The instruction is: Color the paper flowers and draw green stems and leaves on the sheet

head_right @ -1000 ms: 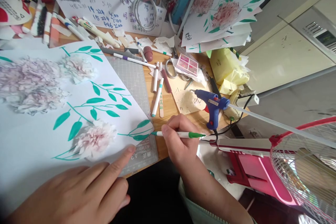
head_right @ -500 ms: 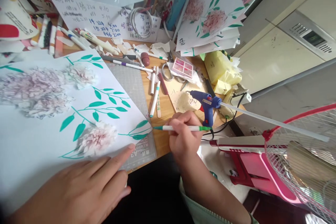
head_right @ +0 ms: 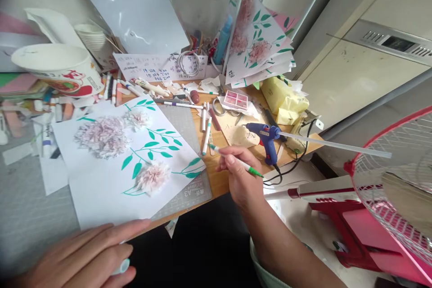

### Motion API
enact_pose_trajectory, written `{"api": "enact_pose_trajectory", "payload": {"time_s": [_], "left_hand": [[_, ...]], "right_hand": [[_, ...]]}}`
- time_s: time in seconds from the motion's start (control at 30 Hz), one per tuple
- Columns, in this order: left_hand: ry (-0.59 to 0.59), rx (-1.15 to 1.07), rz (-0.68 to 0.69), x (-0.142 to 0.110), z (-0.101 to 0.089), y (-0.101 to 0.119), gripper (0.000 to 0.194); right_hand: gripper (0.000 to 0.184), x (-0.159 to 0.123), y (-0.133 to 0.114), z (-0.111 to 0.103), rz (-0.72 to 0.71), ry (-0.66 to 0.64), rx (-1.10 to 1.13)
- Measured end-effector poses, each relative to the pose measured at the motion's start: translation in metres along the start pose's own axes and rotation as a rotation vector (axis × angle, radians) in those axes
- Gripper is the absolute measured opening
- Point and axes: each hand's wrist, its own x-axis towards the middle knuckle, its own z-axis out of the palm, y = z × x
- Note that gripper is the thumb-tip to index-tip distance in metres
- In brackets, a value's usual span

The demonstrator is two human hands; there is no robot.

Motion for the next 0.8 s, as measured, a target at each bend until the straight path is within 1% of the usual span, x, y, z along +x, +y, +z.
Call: {"api": "enact_pose_trajectory", "payload": {"time_s": [0.1, 0.17, 0.2, 0.27, 0.37, 0.43, 0.6, 0.8], "left_hand": [[-0.02, 0.0, -0.056, -0.017, -0.01, -0.004, 0.016], [-0.028, 0.017, -0.109, -0.027, -0.015, -0.006, 0.015], [-0.029, 0.023, -0.129, -0.03, -0.016, -0.007, 0.014], [-0.02, 0.029, -0.15, -0.036, -0.016, -0.009, 0.014], [-0.001, 0.032, -0.149, -0.04, -0.013, -0.009, 0.014], [0.01, 0.037, -0.16, -0.039, -0.011, -0.007, 0.015], [0.043, 0.035, -0.168, -0.037, -0.008, -0.005, 0.016], [0.098, 0.009, -0.179, -0.044, 0.0, -0.005, 0.02]], "right_hand": [[0.015, -0.005, 0.003, 0.007, 0.055, -0.104, -0.102], [0.011, -0.007, 0.006, 0.015, 0.118, -0.198, -0.142], [0.013, -0.007, 0.008, 0.018, 0.132, -0.246, -0.161], [0.018, -0.007, 0.012, 0.024, 0.117, -0.305, -0.233], [0.02, -0.007, 0.016, 0.029, 0.053, -0.323, -0.385], [0.02, -0.008, 0.017, 0.031, 0.031, -0.332, -0.447], [0.02, -0.009, 0.016, 0.032, 0.001, -0.372, -0.525], [0.02, -0.009, 0.014, 0.032, -0.026, -0.396, -0.576]]}}
